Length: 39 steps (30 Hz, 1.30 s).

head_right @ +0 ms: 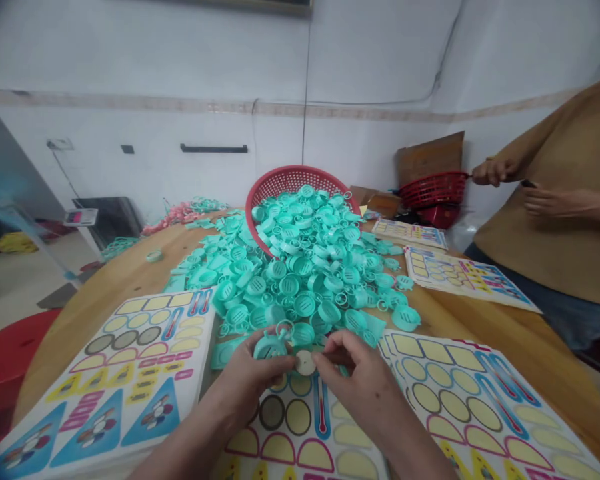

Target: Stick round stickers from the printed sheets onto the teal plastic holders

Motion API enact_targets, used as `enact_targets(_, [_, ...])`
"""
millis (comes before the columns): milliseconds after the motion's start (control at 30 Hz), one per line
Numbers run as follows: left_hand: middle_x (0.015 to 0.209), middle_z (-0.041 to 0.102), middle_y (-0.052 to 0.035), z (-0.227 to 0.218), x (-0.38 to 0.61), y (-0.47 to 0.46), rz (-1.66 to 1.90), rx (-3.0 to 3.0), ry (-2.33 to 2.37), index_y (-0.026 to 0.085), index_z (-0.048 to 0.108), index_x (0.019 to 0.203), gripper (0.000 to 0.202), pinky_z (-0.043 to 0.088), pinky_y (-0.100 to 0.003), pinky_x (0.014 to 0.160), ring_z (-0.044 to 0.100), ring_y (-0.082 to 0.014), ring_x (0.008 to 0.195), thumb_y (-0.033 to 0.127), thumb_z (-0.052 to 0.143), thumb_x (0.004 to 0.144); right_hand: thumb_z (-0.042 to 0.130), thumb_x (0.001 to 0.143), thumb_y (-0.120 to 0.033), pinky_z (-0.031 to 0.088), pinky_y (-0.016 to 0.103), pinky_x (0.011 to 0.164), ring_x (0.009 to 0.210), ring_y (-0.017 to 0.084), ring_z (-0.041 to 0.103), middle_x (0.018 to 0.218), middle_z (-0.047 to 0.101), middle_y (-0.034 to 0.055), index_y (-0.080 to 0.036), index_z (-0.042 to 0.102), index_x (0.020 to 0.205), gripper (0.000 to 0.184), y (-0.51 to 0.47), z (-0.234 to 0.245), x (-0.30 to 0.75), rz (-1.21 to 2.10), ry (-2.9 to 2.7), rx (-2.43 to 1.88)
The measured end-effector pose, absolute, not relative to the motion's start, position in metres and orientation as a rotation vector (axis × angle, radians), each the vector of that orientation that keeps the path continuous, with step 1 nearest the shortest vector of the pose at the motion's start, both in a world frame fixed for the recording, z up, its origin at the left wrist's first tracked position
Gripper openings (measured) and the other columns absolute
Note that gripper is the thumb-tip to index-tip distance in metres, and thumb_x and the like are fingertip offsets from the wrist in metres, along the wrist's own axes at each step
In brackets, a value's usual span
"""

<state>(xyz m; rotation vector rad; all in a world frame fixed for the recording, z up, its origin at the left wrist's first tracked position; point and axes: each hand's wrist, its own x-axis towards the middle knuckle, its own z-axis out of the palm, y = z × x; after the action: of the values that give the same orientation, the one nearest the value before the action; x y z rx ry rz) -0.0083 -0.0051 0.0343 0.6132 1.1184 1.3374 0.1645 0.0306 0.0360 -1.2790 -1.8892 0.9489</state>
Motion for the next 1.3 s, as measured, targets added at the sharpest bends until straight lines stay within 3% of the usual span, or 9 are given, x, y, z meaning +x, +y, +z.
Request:
enact_targets(267, [0.063, 0.063, 0.0028, 0.037, -0.005, -0.005, 1.357, 0.716, 1.238, 0.016, 0.063, 0.097, 0.050, 0.037, -0.019, 0.048, 0.047, -0.0070, 0.049, 0.015, 0.076, 0.049, 0.055, 0.083, -0.042, 0.046, 0.026, 0.060, 0.068, 0.016, 0.060, 0.074, 0.059, -0.0014, -0.025, 0.051, 0.078, 0.017, 0.029, 0.034, 0.161, 0.843, -1.951, -1.247])
enact_targets(433, [0.063, 0.063, 0.0035, 0.037, -0.008, -0.003, 1.427, 0.721, 1.342, 0.017, 0.062, 0.098, 0.048, 0.038, -0.018, 0.048, 0.048, -0.0065, 0.050, 0.015, 0.075, 0.051, 0.055, 0.082, -0.041, 0.045, 0.037, 0.077, 0.087, 0.023, 0.061, 0.090, 0.063, 0.0041, -0.026, 0.061, 0.089, 0.018, 0.032, 0.030, 0.163, 0.532, -1.966, -1.247])
enact_targets(667, [0.066, 0.062, 0.0042, 0.029, -0.009, 0.002, 1.494, 0.683, 1.314, 0.017, 0.059, 0.100, 0.049, 0.038, -0.017, 0.047, 0.047, -0.0055, 0.050, 0.020, 0.076, 0.055, 0.052, 0.082, -0.050, 0.040, 0.025, 0.060, 0.069, 0.016, 0.050, 0.077, 0.056, 0.0008, -0.022, 0.061, 0.081, 0.029, 0.025, 0.028, 0.151, 1.093, -1.751, -1.231])
enact_targets(1000, [0.066, 0.062, 0.0032, 0.030, -0.002, -0.005, 1.498, 0.673, 1.162, 0.015, 0.060, 0.096, 0.045, 0.038, -0.016, 0.047, 0.046, -0.0045, 0.050, 0.020, 0.079, 0.055, 0.053, 0.080, -0.050, 0.038, 0.025, 0.062, 0.069, 0.015, 0.047, 0.072, 0.051, -0.0008, -0.021, 0.058, 0.075, 0.030, 0.027, 0.021, 0.148, 1.163, -1.702, -1.236])
enact_targets(1167, [0.083, 0.068, -0.0033, 0.032, -0.003, -0.006, 1.401, 0.525, 1.003, 0.016, 0.060, 0.095, 0.048, 0.048, -0.018, 0.053, 0.063, -0.0126, 0.069, 0.025, 0.083, 0.054, 0.053, 0.080, -0.053, 0.040, 0.026, 0.064, 0.072, 0.017, 0.050, 0.074, 0.056, 0.0004, -0.020, 0.060, 0.078, 0.033, 0.031, 0.020, 0.153, 1.077, -1.683, -1.288])
enact_targets(1300, [0.097, 0.069, -0.0103, 0.032, -0.005, -0.007, 1.329, 0.487, 0.960, 0.015, 0.058, 0.101, 0.047, 0.051, -0.020, 0.057, 0.067, -0.0205, 0.085, 0.028, 0.080, 0.061, 0.055, 0.079, -0.053, 0.042, 0.027, 0.067, 0.074, 0.018, 0.054, 0.075, 0.060, 0.0003, -0.020, 0.062, 0.080, 0.033, 0.034, 0.020, 0.157, 1.079, -1.654, -1.293])
